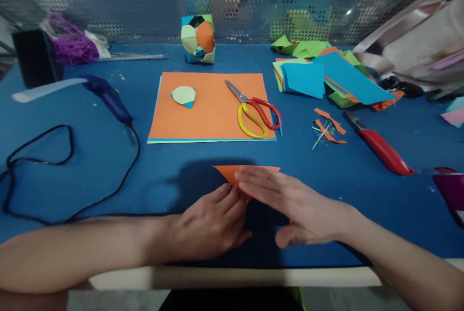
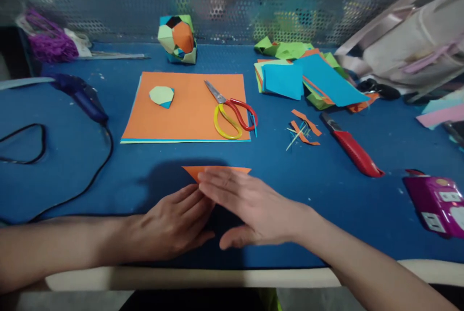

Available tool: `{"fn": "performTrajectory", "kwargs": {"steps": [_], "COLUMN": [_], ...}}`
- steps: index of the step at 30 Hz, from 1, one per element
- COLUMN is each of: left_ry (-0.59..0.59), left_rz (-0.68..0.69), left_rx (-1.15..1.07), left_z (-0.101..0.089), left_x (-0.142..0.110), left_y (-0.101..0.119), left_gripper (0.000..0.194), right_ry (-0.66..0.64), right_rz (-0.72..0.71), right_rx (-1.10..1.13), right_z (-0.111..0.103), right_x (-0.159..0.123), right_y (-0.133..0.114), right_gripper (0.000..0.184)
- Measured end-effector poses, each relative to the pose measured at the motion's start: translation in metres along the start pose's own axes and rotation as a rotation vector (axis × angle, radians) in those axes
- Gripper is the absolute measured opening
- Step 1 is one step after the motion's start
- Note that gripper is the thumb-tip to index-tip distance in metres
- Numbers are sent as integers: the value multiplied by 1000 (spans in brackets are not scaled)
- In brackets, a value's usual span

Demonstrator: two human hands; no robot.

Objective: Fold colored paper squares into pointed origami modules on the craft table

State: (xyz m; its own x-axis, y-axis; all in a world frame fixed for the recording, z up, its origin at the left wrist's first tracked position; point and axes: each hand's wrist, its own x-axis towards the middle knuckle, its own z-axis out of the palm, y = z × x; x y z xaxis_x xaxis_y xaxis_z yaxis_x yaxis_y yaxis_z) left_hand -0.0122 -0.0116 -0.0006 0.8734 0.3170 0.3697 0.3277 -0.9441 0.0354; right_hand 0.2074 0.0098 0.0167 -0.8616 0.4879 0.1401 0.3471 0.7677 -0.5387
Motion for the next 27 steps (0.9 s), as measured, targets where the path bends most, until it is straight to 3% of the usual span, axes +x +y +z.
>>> {"fn": "performTrajectory", "kwargs": {"steps": [3,7,16,27], "left_ry": [8,9,-2,-34], "left_rz": [0,1,-3,12], "left_rx": [55,81,57,-22], "left_z": [1,-1,-1,3], "left_x": [-1,0,0,0], "left_y": [5,7,9,8], "left_gripper": [34,35,37,35], "right_ry": [-136,-207,-260,-267], "right_rz": [48,88,43,-43], "right_rx": [117,114,-110,-328], "right_z": [5,12,23,16], "right_x": [6,14,15,36], "right_y": [-3,3,11,26], "right_gripper": [77,83,92,90]}}
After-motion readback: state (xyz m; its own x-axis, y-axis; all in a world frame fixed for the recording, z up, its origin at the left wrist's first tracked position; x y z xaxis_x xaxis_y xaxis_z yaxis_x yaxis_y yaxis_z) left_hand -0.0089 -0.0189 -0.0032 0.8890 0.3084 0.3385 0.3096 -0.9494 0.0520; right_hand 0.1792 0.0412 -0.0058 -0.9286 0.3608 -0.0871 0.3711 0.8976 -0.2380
